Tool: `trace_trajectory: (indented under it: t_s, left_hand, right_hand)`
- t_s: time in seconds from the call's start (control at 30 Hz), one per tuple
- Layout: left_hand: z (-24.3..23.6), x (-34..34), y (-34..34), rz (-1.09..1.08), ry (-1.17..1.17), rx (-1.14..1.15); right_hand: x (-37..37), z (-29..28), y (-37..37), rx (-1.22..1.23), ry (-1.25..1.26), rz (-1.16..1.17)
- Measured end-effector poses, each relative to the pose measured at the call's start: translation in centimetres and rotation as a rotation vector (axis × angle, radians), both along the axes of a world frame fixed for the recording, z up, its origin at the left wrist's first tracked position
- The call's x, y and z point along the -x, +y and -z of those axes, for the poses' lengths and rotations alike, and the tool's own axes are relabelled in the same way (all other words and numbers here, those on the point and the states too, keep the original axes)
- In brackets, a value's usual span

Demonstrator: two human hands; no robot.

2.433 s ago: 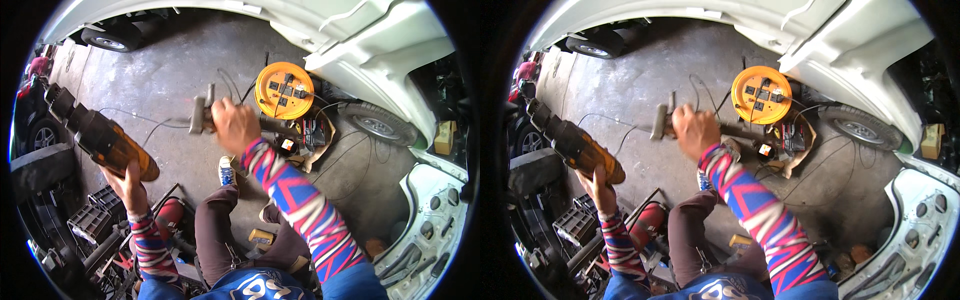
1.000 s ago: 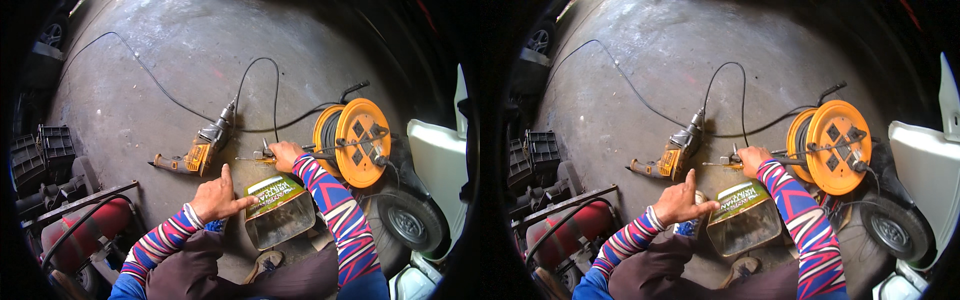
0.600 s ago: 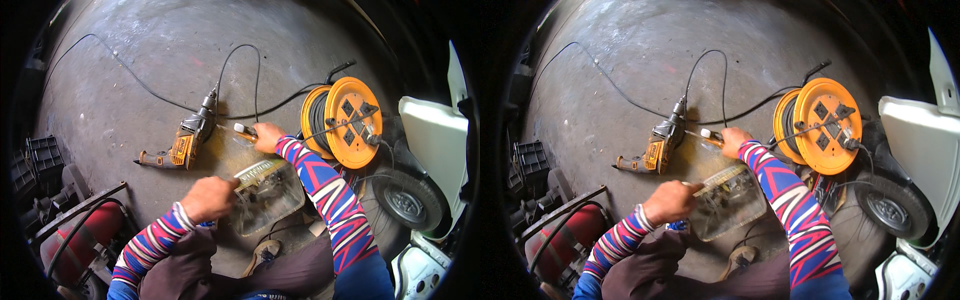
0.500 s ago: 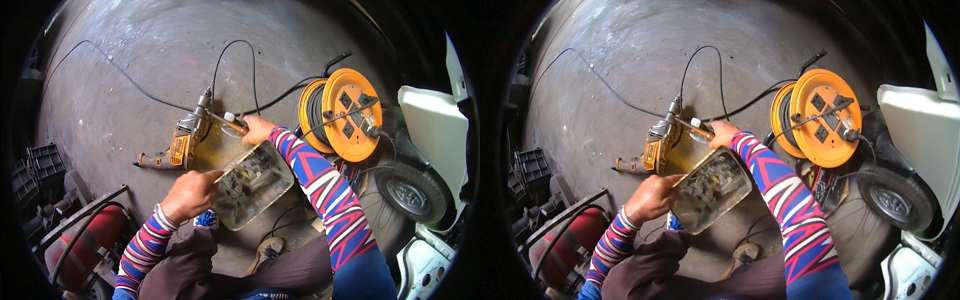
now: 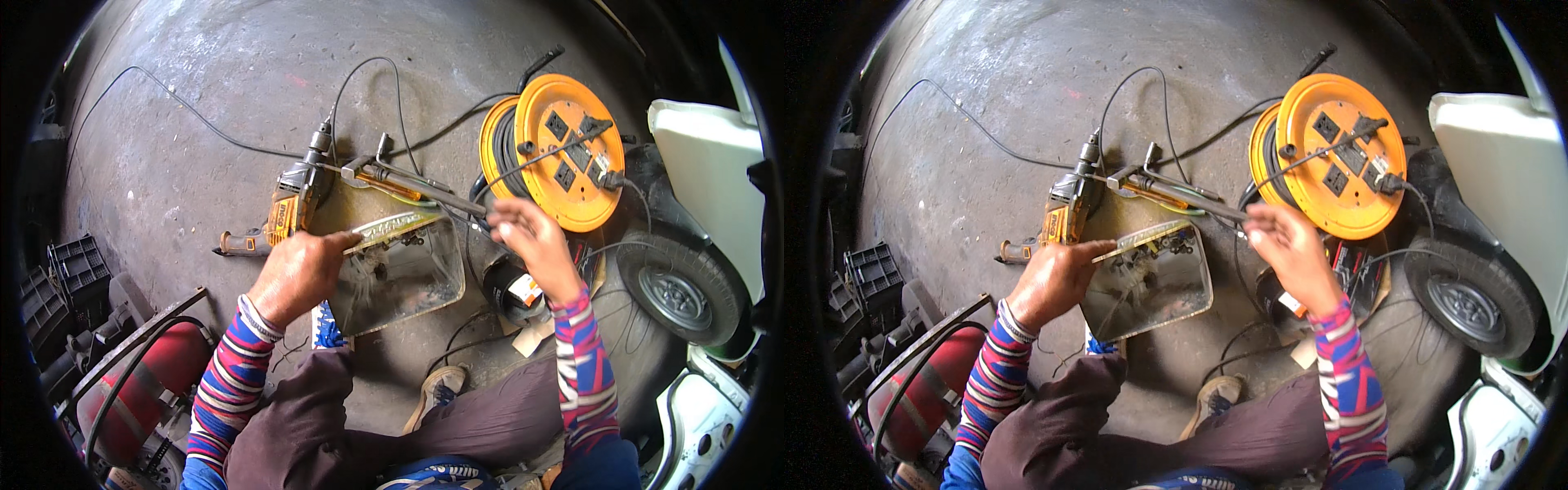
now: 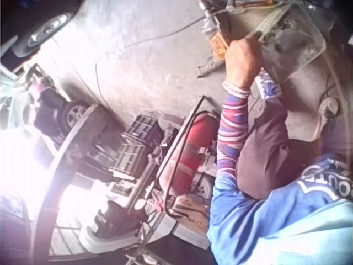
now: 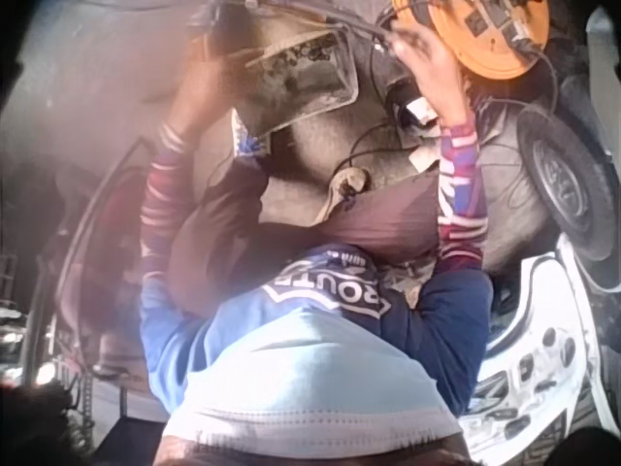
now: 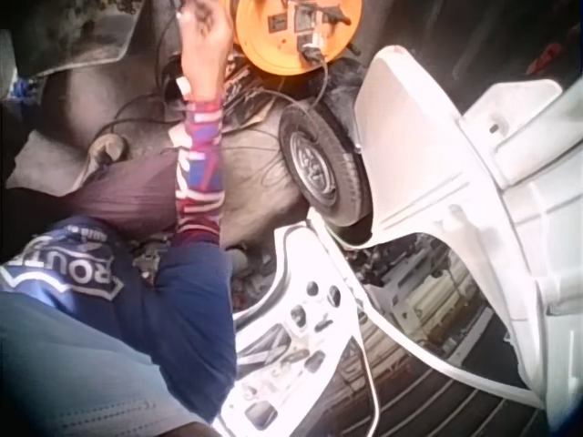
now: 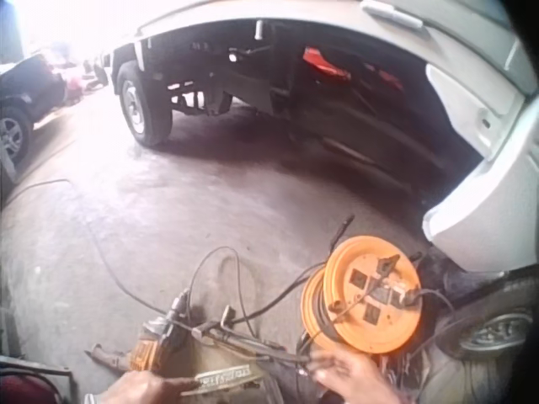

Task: The person removes a brake caliper from a vehicle using a power drill, then sits on the floor to unpack new brake pads and hardware from a box. He organizes small metal clips and bolts on a cardboard sheet and places the new brake pads into the caliper.

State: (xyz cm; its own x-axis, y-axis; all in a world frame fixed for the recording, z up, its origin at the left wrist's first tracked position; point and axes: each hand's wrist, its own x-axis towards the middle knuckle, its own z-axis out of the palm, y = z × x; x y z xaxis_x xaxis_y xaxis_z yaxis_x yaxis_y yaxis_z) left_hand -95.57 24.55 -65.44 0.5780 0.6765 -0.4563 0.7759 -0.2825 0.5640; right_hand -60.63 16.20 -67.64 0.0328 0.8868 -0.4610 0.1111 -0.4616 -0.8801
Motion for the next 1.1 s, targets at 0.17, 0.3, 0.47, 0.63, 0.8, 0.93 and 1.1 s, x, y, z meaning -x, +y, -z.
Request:
trace_trajectory:
  t_s: [0.17,0.3,0.47,0.63,0.8,0.93,1.1]
  left_hand:
    - [0.8,-1.2,0.8,0.091,-0.06,-0.043]
    - [1.3,-5.2,1.1,0.169,-0.181,-0.119]
    - [-4.9,-11.3,0.6,0.399,-0.016,-0.378]
    - [-8.7,-21.6,-1.7,0.484,-0.171,-0.129]
    - [-0.6,-32.3,-9.2,0.935,0.08,-0.098]
    - [6.0,-32.4,-15.3,0.897,0.151,-0.474]
    - [9.5,-30.2,-16.4,0.876,-0.109,-0.656]
  right_hand:
    - [-3.1,-1.9,-6.7,0.131,-0.105,0.339]
    - [-7.3,-4.3,-9.0,-0.207,-0.195,0.618]
    - [-10.4,-5.5,-13.1,-0.307,-0.333,0.887]
    - [-13.5,-4.8,-15.4,-0.279,-0.625,0.918]
    - [-15.5,-4.6,-17.7,-0.138,-0.703,0.835]
    - [-16.5,-4.3,-18.9,-0.021,-0.76,0.733]
    - [-15.8,-4.6,-18.8,0.111,-0.708,0.611]
